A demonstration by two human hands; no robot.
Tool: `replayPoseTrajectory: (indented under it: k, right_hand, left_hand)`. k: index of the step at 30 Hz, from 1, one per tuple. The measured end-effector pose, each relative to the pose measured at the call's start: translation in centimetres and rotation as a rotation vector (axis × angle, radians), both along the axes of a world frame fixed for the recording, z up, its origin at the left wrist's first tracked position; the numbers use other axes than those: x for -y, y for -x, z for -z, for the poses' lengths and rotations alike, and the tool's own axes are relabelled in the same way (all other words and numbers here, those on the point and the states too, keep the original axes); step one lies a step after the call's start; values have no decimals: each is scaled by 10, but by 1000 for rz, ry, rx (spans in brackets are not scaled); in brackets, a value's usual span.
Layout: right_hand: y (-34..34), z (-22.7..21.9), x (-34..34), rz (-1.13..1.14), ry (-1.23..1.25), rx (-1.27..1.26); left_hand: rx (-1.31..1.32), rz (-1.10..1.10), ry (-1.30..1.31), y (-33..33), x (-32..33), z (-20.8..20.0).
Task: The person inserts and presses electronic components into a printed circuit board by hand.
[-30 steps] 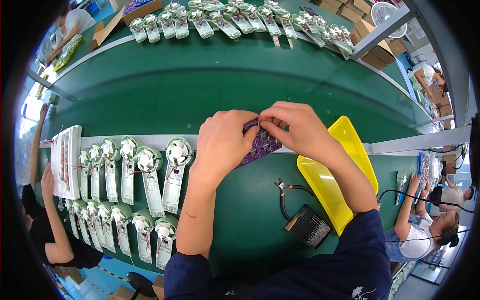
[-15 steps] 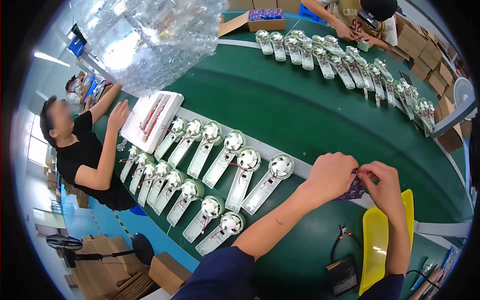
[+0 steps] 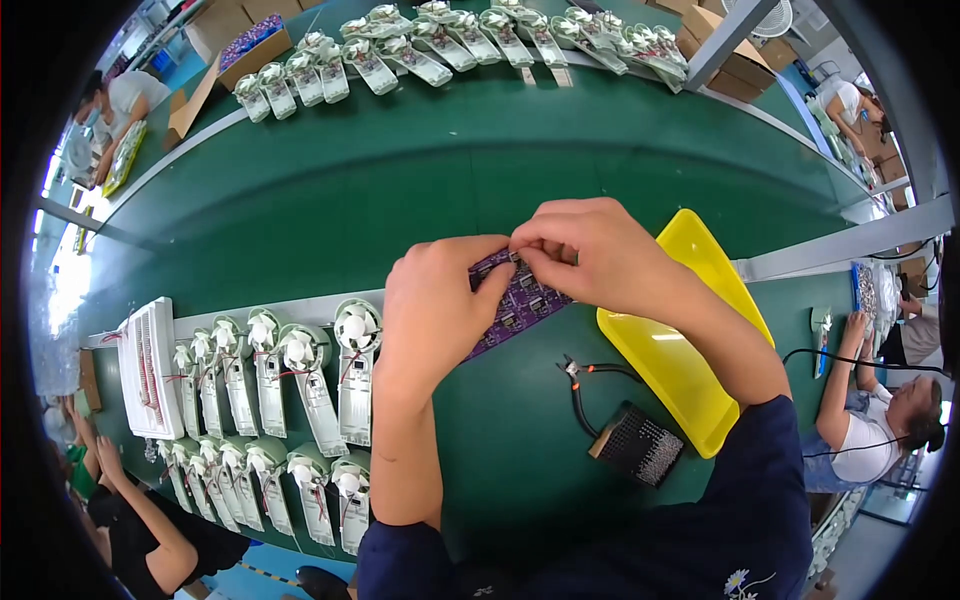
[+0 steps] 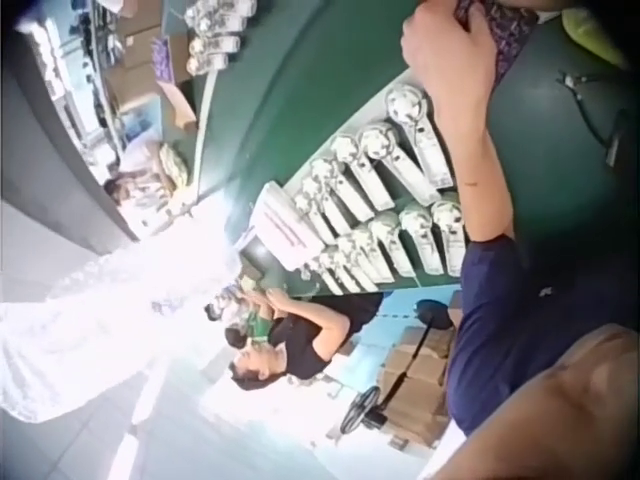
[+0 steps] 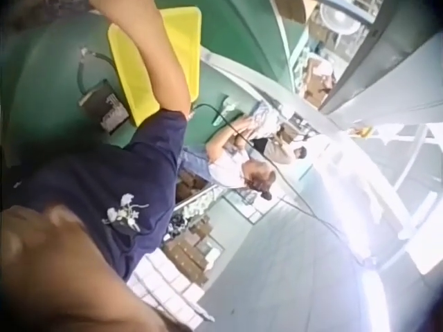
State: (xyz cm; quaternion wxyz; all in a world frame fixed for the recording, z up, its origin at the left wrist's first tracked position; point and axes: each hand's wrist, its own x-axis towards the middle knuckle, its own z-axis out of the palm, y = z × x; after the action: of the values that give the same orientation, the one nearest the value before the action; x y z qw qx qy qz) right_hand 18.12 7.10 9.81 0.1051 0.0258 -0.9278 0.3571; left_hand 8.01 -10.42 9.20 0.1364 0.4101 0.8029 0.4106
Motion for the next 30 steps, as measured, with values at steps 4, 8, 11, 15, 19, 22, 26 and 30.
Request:
replayPoseTrajectory:
  k: [4,8,11,15,19,22,26,30]
  right_hand:
    - [-6,-7,1,-18,24,36]
    - [-3,-6,4,-35,13,-39]
    - [-2,-6,3,-36,-6,-47]
    - [-3,-3,-1,-39,71,-11]
    - [-4,-9,-1,-32,149,76]
    - [-1,-3,-6,-64,144,97]
    - [4,5,-10,-99,94,63]
    - [6,19,2,13,23,-70]
  left_hand:
    - [-27,-1,-18,-7,2,-1]
    - [-14,1,-39,-8,5,-3]
    - [20,1,-53,-8,3,-4]
    - [29,-19,-39,-8,3,-4]
    - [3,-4,-48,-7,1,-1]
    - [-12,4,-23,-7,0,1]
    - [-7,-15,29,-5,-2,3]
    - [67,-66,37,-2,-5,3]
